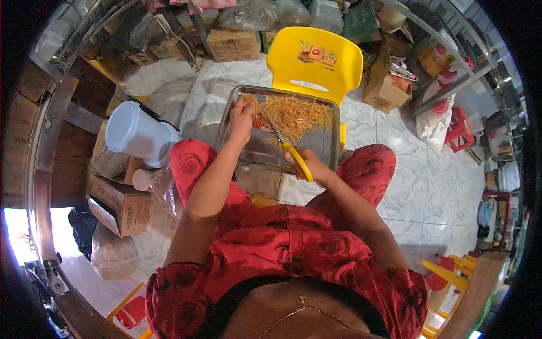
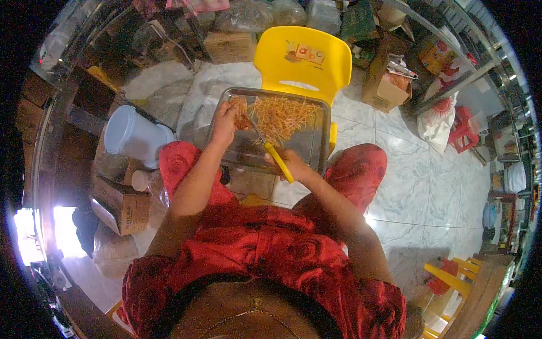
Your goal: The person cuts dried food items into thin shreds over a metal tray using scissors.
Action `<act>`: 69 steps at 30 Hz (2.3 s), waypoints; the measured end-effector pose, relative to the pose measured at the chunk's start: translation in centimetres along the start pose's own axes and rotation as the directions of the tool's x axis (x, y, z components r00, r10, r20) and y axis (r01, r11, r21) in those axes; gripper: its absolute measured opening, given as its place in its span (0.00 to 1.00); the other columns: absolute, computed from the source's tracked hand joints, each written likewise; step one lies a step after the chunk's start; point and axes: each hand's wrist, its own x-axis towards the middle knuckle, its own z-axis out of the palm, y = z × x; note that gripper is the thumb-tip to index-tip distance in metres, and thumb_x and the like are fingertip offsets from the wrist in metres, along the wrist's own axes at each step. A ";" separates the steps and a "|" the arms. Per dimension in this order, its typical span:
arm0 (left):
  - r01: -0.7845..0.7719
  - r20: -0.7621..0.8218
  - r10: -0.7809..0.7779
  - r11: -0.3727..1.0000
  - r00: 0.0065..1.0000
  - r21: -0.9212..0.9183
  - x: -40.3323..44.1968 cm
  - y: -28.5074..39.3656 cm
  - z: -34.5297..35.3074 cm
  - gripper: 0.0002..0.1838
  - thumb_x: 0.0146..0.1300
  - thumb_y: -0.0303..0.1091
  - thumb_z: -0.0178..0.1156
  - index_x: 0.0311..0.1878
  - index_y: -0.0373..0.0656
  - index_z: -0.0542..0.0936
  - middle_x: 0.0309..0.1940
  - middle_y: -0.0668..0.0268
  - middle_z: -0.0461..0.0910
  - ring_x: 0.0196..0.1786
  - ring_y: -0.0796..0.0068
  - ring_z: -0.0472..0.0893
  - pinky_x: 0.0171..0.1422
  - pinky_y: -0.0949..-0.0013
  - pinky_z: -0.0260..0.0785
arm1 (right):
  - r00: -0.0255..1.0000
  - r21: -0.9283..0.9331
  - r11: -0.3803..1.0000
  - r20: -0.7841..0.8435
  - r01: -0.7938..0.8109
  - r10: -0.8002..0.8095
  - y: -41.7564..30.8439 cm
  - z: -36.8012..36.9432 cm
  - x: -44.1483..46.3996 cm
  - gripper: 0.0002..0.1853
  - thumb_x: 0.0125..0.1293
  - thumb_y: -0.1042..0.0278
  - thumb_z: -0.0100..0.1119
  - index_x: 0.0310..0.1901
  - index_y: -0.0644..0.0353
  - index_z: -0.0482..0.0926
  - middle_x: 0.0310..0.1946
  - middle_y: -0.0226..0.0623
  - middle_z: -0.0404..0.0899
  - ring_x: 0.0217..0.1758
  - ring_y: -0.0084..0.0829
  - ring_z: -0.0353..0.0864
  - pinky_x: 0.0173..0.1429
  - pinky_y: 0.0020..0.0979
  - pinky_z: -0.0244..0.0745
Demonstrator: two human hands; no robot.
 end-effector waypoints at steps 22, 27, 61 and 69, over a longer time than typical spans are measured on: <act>0.043 0.036 -0.045 0.998 0.998 0.051 -1.5 1.4 1.4 0.11 0.63 0.33 0.48 0.46 0.41 0.71 0.36 0.67 0.75 0.29 0.76 0.78 0.16 0.73 0.72 | 0.994 -0.297 0.954 -0.110 -0.031 -0.002 -0.1 -0.2 0.1 0.29 0.57 0.42 0.53 0.42 0.65 0.75 0.30 0.49 0.77 0.34 0.40 0.78 0.40 0.36 0.70; 0.083 0.073 -0.089 0.993 0.993 0.079 -2.0 2.0 1.5 0.11 0.63 0.33 0.46 0.47 0.42 0.69 0.35 0.67 0.75 0.27 0.75 0.79 0.16 0.73 0.71 | 0.990 -0.329 0.944 -0.121 0.032 -0.076 0.4 -0.1 0.2 0.29 0.56 0.42 0.54 0.42 0.65 0.76 0.32 0.51 0.77 0.36 0.42 0.78 0.42 0.37 0.69; 0.169 0.046 -0.178 0.971 0.983 0.167 -2.2 0.6 0.4 0.13 0.62 0.35 0.48 0.49 0.43 0.67 0.34 0.63 0.74 0.25 0.72 0.77 0.16 0.69 0.70 | 0.962 -0.620 0.776 -0.124 0.117 -0.244 1.4 0.1 1.0 0.25 0.58 0.45 0.53 0.36 0.66 0.73 0.23 0.48 0.74 0.28 0.41 0.76 0.34 0.38 0.68; 0.166 0.053 -0.175 0.976 0.983 0.142 -2.0 0.1 0.4 0.13 0.62 0.33 0.47 0.50 0.42 0.68 0.37 0.63 0.75 0.28 0.71 0.78 0.17 0.68 0.71 | 0.986 -0.549 0.833 -0.092 0.069 -0.143 0.6 0.0 0.7 0.32 0.55 0.35 0.49 0.40 0.63 0.75 0.30 0.55 0.76 0.36 0.53 0.76 0.39 0.43 0.69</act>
